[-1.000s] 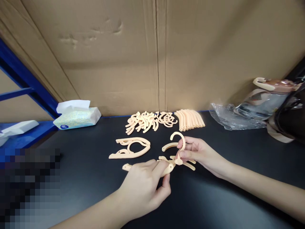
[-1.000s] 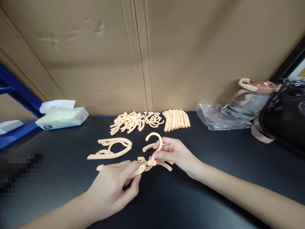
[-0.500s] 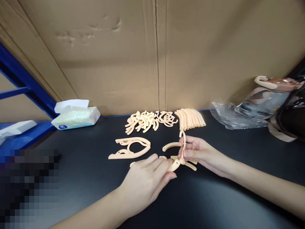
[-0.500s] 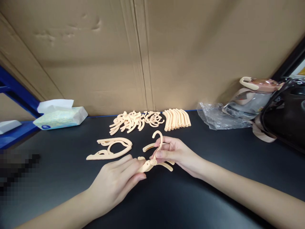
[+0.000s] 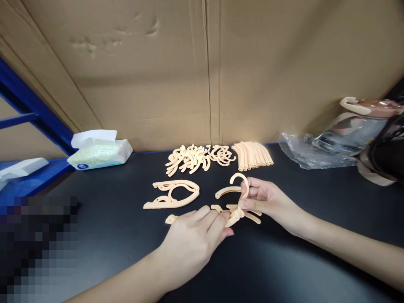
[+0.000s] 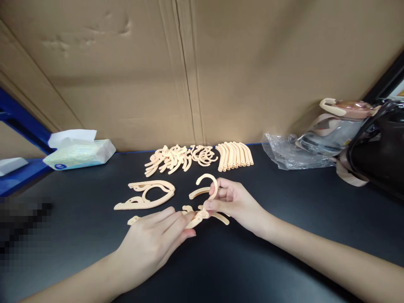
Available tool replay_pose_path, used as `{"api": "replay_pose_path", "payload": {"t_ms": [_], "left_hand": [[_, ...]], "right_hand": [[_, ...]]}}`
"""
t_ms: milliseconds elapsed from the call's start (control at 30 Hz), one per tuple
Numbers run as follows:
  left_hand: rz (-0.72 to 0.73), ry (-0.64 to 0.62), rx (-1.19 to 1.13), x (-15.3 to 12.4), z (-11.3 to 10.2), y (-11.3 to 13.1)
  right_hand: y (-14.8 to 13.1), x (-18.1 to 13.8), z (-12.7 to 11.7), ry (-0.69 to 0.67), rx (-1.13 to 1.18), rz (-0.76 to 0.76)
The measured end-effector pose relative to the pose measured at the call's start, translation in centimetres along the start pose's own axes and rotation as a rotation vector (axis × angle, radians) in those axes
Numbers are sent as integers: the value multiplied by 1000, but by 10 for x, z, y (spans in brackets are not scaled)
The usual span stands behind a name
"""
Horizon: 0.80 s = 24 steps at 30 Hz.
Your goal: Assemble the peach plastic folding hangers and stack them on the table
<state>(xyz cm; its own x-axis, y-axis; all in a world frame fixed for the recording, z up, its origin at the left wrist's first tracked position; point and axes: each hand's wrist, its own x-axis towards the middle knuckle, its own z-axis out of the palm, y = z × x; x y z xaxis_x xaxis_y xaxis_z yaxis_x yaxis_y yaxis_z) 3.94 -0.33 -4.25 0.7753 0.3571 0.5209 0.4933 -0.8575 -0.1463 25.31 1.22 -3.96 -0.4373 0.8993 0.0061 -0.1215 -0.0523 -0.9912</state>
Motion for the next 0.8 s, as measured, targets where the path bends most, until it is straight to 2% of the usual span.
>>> {"api": "replay_pose_path", "payload": {"t_ms": [300, 500, 800], "left_hand": [[-82, 18, 0, 1, 0, 4], [-155, -32, 0, 2, -1, 9], [-184, -51, 19, 3, -2, 11]], "right_hand": [[-5, -2, 5, 80, -33, -50], [-5, -4, 8, 136, -128, -89], [-4, -7, 9, 140, -234, -123]]}}
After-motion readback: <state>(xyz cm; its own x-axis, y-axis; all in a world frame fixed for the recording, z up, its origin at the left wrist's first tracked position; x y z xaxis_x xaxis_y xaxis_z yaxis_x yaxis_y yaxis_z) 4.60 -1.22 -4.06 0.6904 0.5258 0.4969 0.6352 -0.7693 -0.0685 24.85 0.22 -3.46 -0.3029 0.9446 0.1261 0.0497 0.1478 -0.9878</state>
